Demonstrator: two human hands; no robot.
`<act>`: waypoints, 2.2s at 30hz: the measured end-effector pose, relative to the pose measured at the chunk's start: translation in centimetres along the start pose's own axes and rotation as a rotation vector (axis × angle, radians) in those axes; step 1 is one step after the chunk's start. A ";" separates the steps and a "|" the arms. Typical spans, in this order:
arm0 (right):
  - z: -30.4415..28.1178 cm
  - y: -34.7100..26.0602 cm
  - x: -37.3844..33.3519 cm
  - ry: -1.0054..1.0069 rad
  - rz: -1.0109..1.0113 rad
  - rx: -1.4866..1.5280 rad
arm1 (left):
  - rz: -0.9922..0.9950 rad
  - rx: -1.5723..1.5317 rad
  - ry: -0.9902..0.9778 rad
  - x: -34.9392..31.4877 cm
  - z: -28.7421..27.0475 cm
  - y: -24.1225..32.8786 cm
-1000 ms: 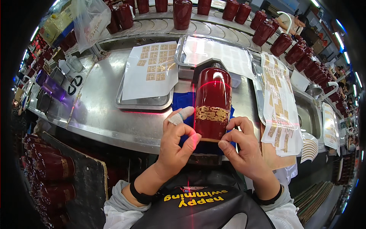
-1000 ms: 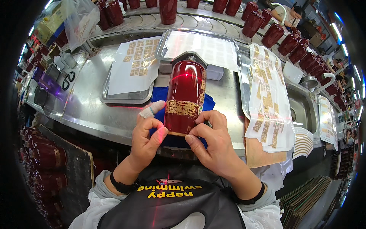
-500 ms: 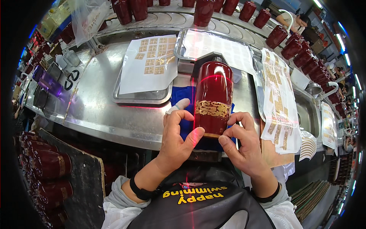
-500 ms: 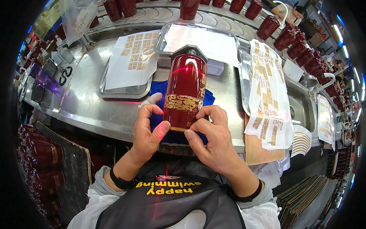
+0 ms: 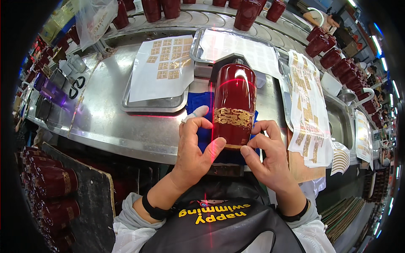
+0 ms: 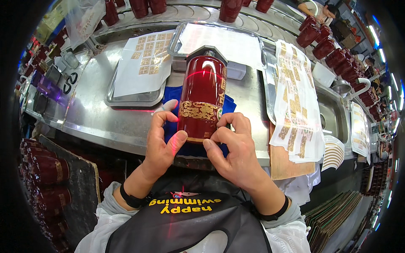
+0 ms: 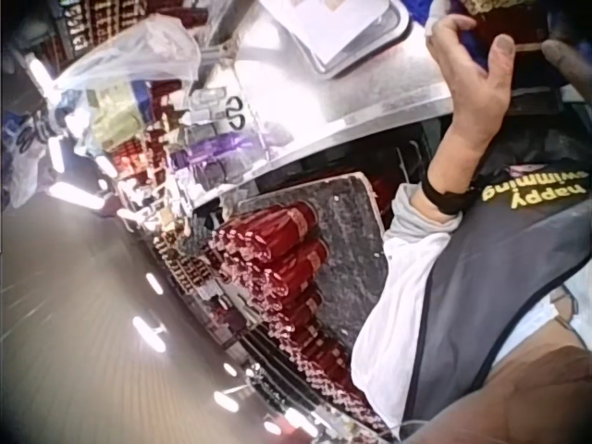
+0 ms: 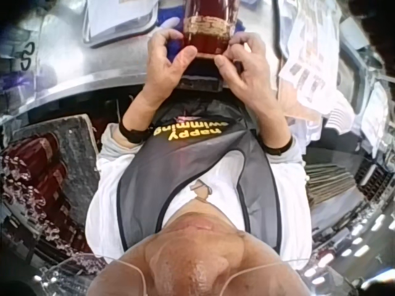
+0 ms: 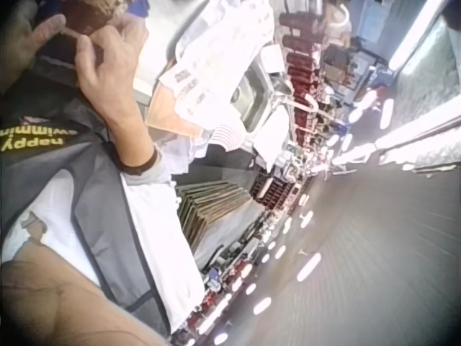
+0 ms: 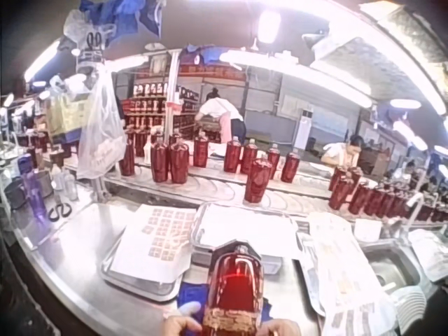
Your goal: Apply decorative labels to red ceramic bottles on a factory production line.
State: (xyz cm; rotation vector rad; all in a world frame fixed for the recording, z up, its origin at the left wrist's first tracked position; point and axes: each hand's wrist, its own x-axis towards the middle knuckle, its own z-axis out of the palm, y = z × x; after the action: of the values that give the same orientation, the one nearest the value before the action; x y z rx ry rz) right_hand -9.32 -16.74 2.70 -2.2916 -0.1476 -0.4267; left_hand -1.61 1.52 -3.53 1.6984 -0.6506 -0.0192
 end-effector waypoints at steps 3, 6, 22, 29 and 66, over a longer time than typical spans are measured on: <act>0.1 0.2 0.0 0.007 0.003 -0.009 | 0.013 -0.007 0.003 0.1 0.2 -0.2; 0.1 0.3 0.0 0.008 0.014 -0.003 | 0.026 0.006 0.048 0.0 0.3 -0.2; -1.1 2.2 -0.2 -0.140 0.149 0.281 | 0.732 0.396 0.088 -1.1 -1.4 -0.2; -2.7 4.1 -0.7 -0.255 0.226 0.390 | 0.826 0.416 0.012 0.1 -1.8 0.2; -3.8 6.1 -1.9 -0.286 0.267 0.556 | 1.079 0.755 -0.267 2.7 -0.5 2.9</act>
State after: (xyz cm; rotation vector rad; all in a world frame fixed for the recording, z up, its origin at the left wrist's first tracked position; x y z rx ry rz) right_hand -10.65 -23.64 0.19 -1.7758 -0.0856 0.0805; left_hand -0.38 0.52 0.16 1.8223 -1.8753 0.8653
